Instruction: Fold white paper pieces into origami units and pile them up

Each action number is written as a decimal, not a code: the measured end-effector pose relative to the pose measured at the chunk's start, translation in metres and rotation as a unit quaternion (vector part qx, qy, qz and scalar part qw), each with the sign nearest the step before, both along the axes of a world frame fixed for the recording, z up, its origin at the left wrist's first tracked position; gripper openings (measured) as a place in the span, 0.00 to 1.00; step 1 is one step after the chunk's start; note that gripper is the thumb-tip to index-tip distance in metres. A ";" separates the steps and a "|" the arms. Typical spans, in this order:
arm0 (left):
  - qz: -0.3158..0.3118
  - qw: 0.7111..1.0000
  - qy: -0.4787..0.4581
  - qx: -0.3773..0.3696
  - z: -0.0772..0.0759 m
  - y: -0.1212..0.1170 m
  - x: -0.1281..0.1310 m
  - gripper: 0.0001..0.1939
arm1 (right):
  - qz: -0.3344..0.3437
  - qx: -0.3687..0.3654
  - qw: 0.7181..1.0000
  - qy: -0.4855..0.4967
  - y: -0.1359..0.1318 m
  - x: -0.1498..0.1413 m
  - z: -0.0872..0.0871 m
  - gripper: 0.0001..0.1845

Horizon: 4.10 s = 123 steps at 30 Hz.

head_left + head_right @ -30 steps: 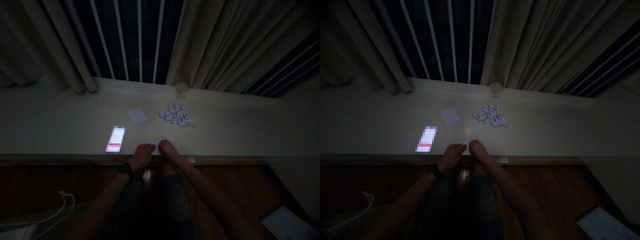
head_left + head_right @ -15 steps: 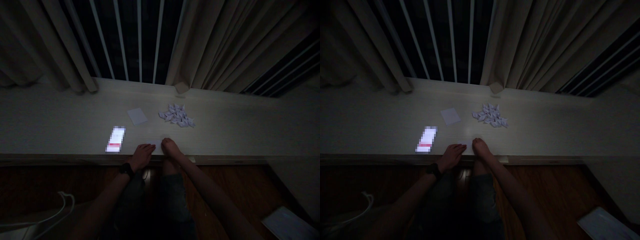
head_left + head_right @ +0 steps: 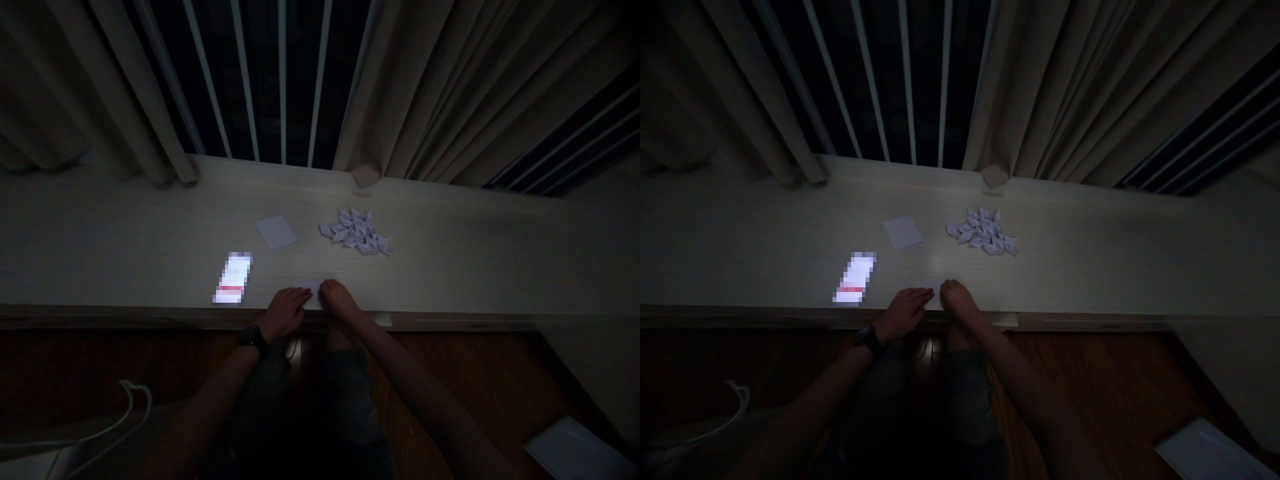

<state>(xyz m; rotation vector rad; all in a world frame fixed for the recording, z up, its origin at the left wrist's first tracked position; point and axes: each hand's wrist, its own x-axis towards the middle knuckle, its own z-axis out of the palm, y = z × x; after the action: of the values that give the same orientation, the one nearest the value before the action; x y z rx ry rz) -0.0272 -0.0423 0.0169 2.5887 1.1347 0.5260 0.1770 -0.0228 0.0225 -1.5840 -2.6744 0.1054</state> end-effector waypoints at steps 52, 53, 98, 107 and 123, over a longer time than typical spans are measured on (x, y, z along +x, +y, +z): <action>0.263 0.898 -0.321 -0.146 -0.017 0.017 -0.006 0.20 | -0.234 0.037 0.933 0.270 -0.014 -0.012 -0.024 0.14; 0.274 0.890 -0.330 -0.157 -0.016 0.017 -0.005 0.20 | -0.243 0.028 0.924 0.293 -0.013 -0.012 -0.026 0.13; 0.199 0.857 -0.282 -0.383 -0.009 0.026 0.010 0.17 | -0.222 -0.039 0.783 0.579 0.016 -0.020 -0.047 0.18; 0.216 0.905 -0.228 -0.288 -0.004 0.018 0.013 0.09 | -0.217 0.002 0.834 0.508 0.009 -0.020 -0.050 0.18; 0.096 0.994 -0.002 0.055 -0.020 -0.025 0.009 0.19 | -0.124 0.066 0.928 0.345 0.011 -0.021 -0.046 0.14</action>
<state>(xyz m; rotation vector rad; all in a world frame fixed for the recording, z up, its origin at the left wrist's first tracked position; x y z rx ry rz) -0.0186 -0.0671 -0.0026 2.5814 1.4007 0.6538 0.1558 -0.0115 -0.0239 -1.4685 -1.8958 0.3854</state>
